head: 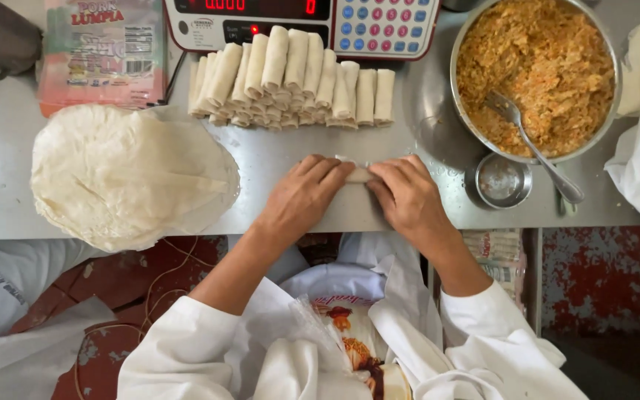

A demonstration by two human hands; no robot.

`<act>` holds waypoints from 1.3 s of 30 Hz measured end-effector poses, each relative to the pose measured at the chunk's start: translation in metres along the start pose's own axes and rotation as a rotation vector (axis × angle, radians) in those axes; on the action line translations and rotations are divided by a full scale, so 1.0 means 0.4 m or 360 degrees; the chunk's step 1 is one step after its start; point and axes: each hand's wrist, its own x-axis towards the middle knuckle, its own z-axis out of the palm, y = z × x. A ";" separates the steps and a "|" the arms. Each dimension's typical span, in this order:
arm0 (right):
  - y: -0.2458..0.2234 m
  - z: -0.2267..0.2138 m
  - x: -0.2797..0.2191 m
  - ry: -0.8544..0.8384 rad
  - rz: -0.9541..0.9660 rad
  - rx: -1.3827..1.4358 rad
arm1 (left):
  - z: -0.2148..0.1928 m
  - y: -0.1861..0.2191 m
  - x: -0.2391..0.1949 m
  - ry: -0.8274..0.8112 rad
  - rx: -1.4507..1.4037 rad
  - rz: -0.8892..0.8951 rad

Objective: The person is manually wrapping lumpia by peeling a wrapper, adding filling, and rolling it up.

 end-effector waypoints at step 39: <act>-0.111 0.045 -0.005 0.0246 0.0388 0.0683 | -0.255 -0.226 0.057 0.0699 0.0470 -0.0396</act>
